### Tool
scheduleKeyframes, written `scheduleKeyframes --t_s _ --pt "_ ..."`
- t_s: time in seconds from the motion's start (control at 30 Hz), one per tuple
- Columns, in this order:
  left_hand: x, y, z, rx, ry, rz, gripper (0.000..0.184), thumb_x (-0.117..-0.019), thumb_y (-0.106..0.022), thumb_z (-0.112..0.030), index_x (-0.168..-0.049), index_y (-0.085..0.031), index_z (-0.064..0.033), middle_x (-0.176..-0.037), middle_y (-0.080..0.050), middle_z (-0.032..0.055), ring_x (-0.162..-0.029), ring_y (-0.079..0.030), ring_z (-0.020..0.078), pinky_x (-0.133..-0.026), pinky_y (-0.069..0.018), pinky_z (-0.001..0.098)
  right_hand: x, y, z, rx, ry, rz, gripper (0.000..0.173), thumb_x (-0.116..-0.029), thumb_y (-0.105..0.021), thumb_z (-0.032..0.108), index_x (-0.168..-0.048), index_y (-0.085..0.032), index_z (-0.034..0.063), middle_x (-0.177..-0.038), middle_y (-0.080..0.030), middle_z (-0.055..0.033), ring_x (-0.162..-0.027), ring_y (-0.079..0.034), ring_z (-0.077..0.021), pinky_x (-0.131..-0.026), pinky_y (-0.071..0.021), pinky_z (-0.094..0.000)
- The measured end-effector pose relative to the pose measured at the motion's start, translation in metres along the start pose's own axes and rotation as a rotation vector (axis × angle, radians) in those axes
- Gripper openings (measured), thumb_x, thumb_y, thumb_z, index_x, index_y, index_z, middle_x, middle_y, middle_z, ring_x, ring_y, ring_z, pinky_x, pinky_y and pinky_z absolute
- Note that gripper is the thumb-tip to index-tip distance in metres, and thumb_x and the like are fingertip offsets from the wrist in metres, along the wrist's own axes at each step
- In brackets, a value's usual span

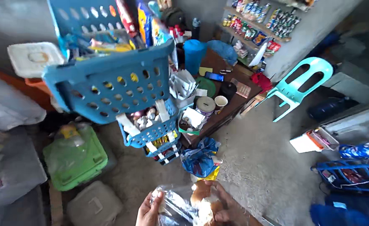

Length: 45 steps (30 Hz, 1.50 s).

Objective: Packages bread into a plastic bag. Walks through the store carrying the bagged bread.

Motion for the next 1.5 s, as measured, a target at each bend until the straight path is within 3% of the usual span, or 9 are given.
scheduleKeyframes --t_s 0.17,0.3,0.57,0.63,0.73,0.87,1.07,1.2,1.5 --pt "-0.041 -0.063 0.041 -0.118 0.272 0.224 0.026 -0.1083 -0.038 -0.023 -0.116 -0.056 -0.0072 -0.081 -0.072 -0.0018 -0.07 -0.07 0.0065 -0.065 -0.0616 0.0261 0.03 0.048 0.002 0.063 0.042 -0.218 0.094 -0.0781 -0.079 0.026 -0.15 -0.026 -0.0044 -0.137 -0.059 -0.0113 -0.12 -0.061 -0.0134 -0.103 -0.0519 -0.0354" --pt "-0.051 -0.143 0.083 -0.238 0.458 0.373 0.039 -0.1104 -0.032 -0.035 -0.114 -0.06 -0.0087 -0.081 -0.07 -0.0005 -0.071 -0.069 0.008 -0.066 -0.0599 0.0274 0.073 0.101 0.024 -0.01 0.175 -0.322 0.092 -0.0818 -0.08 0.03 -0.151 -0.027 0.0008 -0.141 -0.058 -0.0061 -0.125 -0.06 -0.0135 -0.105 -0.051 -0.0368" --pt "-0.038 -0.374 0.181 -0.306 0.558 0.569 0.039 -0.111 -0.028 -0.027 -0.096 -0.062 -0.0157 -0.073 -0.067 -0.0083 -0.066 -0.064 0.0007 -0.063 -0.0562 0.0203 0.186 0.273 0.109 0.043 0.349 -0.444 0.089 -0.0823 -0.079 0.026 -0.149 -0.028 -0.0016 -0.144 -0.055 -0.0061 -0.129 -0.056 -0.0119 -0.108 -0.0481 -0.0354" --pt "-0.032 -0.432 0.211 -0.374 0.541 0.643 0.044 -0.1107 -0.025 -0.031 -0.103 -0.064 -0.0116 -0.076 -0.068 -0.007 -0.067 -0.063 0.0012 -0.064 -0.0554 0.021 0.222 0.321 0.134 0.064 0.361 -0.493 0.089 -0.0815 -0.081 0.028 -0.149 -0.03 -0.0006 -0.142 -0.056 -0.006 -0.127 -0.057 -0.0119 -0.107 -0.0492 -0.0354" --pt "-0.029 -0.515 0.255 -0.582 0.584 0.795 0.061 -0.1107 -0.016 -0.041 -0.135 -0.056 -0.0017 -0.109 -0.07 0.0086 -0.086 -0.066 0.0143 -0.078 -0.0544 0.0345 0.277 0.393 0.176 0.066 0.362 -0.593 0.089 -0.0807 -0.081 0.024 -0.15 -0.03 0.0002 -0.143 -0.055 -0.0081 -0.124 -0.06 -0.0143 -0.103 -0.0532 -0.0375" --pt "-0.049 -0.595 0.284 -0.757 0.608 0.772 0.052 -0.1123 -0.021 -0.033 -0.137 -0.052 0.0008 -0.113 -0.067 0.0127 -0.082 -0.066 0.0162 -0.073 -0.0549 0.0334 0.339 0.49 0.216 0.058 0.43 -0.795 0.093 -0.0783 -0.085 0.032 -0.149 -0.032 0.0036 -0.14 -0.058 -0.0044 -0.121 -0.062 -0.0126 -0.1 -0.0552 -0.0357" --pt "-0.129 -0.681 0.317 -0.892 0.63 0.705 0.047 -0.1115 -0.031 -0.031 -0.137 -0.052 0.0023 -0.118 -0.066 0.0171 -0.09 -0.066 0.0205 -0.081 -0.0545 0.0391 0.387 0.642 0.268 0.017 0.589 -1.062 0.091 -0.0743 -0.087 0.044 -0.147 -0.04 0.0171 -0.136 -0.062 0.0014 -0.12 -0.063 -0.0133 -0.097 -0.0566 -0.0349" --pt "-0.193 -0.758 0.335 -0.897 0.633 0.665 0.046 -0.112 -0.032 -0.028 -0.138 -0.052 0.0041 -0.121 -0.065 0.0198 -0.095 -0.066 0.0213 -0.085 -0.0533 0.0392 0.391 0.74 0.331 -0.012 0.681 -1.152 0.085 -0.0762 -0.085 0.038 -0.147 -0.042 0.0188 -0.134 -0.063 0.0035 -0.115 -0.065 -0.011 -0.094 -0.0577 -0.0317" --pt "-0.328 -1.116 0.285 -0.814 0.293 0.777 0.041 -0.1094 -0.04 -0.027 -0.134 -0.055 0.0028 -0.118 -0.067 0.0161 -0.093 -0.068 0.019 -0.079 -0.0562 0.0363 0.374 0.943 0.501 0.052 0.739 -1.166 0.083 -0.0792 -0.084 0.04 -0.149 -0.042 0.0236 -0.138 -0.061 0.0041 -0.117 -0.064 -0.011 -0.093 -0.0576 -0.0316"
Point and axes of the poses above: each hand's wrist, its own x-axis away from the middle knuckle, its own y-axis out of the back of the hand, z = x × y, the point moved 10 cm from there along -x, towards the middle knuckle
